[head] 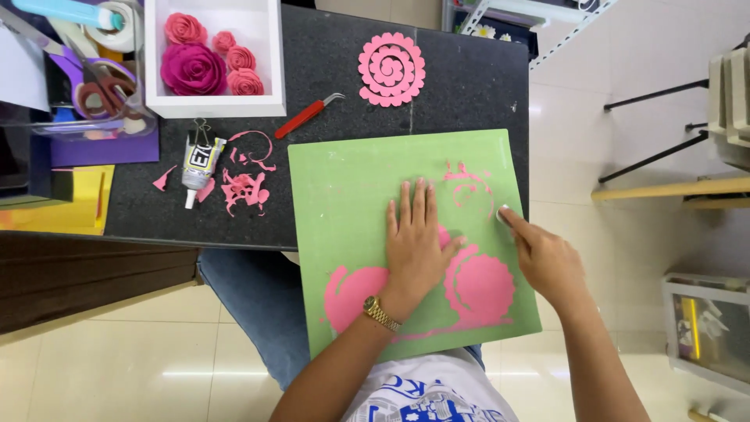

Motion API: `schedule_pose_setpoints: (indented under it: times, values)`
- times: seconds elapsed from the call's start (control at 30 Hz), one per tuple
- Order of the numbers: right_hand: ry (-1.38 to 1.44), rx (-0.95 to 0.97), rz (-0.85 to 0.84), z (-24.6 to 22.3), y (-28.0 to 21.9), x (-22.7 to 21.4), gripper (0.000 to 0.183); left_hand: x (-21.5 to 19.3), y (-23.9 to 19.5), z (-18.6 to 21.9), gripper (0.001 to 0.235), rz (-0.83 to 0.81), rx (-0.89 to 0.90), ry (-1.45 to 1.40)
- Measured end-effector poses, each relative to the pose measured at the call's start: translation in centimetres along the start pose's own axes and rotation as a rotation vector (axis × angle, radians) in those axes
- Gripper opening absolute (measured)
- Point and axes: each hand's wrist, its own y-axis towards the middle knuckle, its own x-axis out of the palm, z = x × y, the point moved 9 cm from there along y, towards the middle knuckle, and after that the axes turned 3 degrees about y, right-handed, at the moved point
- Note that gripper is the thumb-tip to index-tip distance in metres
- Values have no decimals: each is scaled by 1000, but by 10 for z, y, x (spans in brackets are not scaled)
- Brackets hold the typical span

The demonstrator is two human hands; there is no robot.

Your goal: The person is carefully peeling intricate pink paper flower cutouts from a green adhesive cutting mat using a small spatula tool and their fingers.

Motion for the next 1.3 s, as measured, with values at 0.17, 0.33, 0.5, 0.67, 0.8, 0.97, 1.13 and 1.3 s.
schedule_pose_setpoints:
  times: [0.17, 0.33, 0.5, 0.67, 0.8, 0.97, 1.13, 1.3]
  values:
    - [-239, -64, 33, 4, 3, -2, 41, -13, 4, 4, 112, -91, -5, 0]
    - [-296, -154, 184, -15, 1, -21, 39, -22, 24, -13, 99, -140, -35, 17]
    - [-232, -293, 295, -22, 8, -22, 21, -28, 32, -27, 123, -91, -33, 44]
    - [-278, -347, 399, -21, 18, -12, 15, -20, 34, -30, 125, -114, -50, 45]
    - [-191, -418, 461, -32, 22, -14, 16, -20, 39, -34, 126, -112, -63, 72]
    - [-163, -464, 475, -61, 34, -14, 16, -17, 38, -37, 126, -113, -90, 73]
    - [-168, -511, 422, -70, 48, -22, 17, -13, 37, -39, 127, -119, -106, 62]
    - [-125, -658, 317, -84, 60, -28, 14, -14, 37, -40, 127, -101, -101, 71]
